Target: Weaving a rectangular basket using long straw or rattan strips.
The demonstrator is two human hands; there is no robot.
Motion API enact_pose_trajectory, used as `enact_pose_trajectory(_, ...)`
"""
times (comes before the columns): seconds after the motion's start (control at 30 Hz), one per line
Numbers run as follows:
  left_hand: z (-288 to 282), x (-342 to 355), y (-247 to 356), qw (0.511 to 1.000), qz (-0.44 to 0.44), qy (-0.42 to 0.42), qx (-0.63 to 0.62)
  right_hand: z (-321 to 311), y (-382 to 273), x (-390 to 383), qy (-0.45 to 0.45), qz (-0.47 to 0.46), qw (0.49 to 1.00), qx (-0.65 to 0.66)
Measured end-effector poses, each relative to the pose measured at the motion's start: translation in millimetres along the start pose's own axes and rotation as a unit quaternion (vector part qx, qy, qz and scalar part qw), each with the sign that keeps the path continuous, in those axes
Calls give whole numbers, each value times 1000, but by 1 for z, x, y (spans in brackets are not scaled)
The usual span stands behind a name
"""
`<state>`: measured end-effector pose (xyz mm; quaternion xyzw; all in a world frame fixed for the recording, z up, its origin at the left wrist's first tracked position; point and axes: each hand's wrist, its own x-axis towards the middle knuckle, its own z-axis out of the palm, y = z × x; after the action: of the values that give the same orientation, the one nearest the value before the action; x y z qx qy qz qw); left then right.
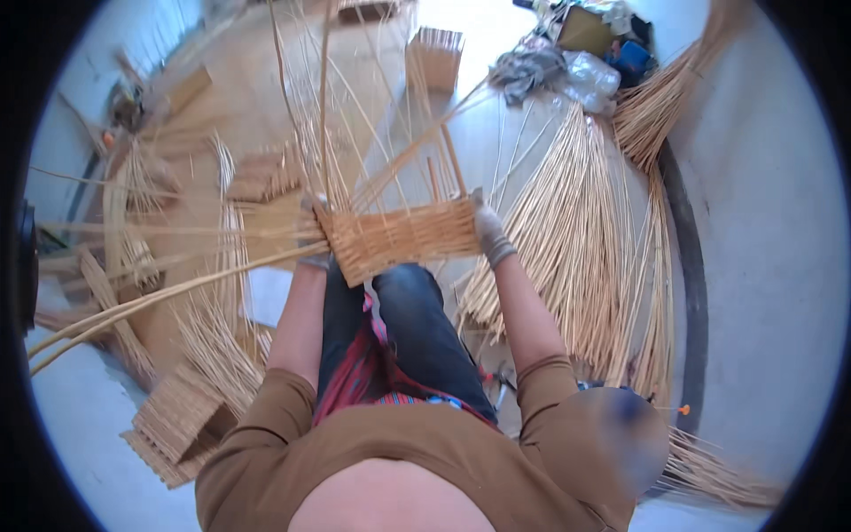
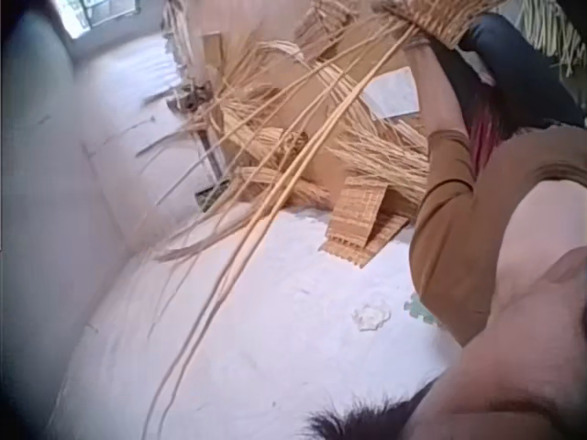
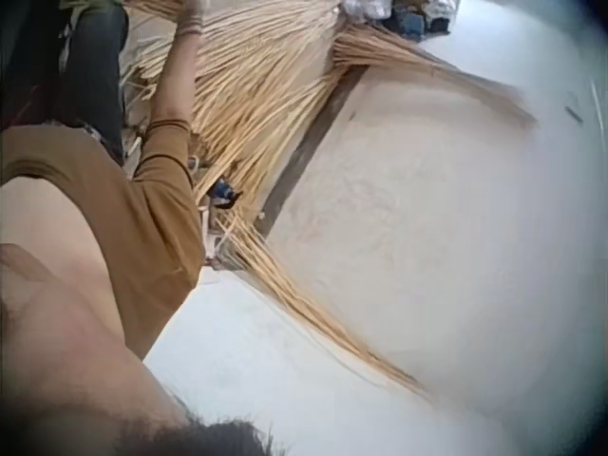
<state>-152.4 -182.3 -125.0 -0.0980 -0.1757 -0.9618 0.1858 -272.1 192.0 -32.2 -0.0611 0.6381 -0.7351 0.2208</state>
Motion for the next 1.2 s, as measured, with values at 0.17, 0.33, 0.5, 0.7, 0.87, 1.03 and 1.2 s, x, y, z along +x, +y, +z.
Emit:
enact_pose_trajectory(0.17,111,6,25,956,116,-18,269,27,-52,-7,68,38,997,14)
enact_pose_trajectory(0.33,182,11,82,969,36,-32,244,66,-93,-58,50,-103,991,71)
enact_pose_trajectory(0.5,175,-34,120,983,-84,-33,157,83,-56,-82,83,-173,981,-28)
enact_pose_trajectory(0.7,150,-117,72,973,-78,32,214,69,55,-104,102,-175,978,-59)
enact_pose_trajectory(0.87,151,-126,73,973,-68,7,222,70,57,-106,95,-224,948,-206)
enact_pose_trajectory(1.03,133,-129,64,963,-21,26,268,68,42,-120,99,-238,929,-267)
enact_pose_trajectory(1.2,151,-148,52,952,-31,104,286,44,36,-154,83,-247,948,-180)
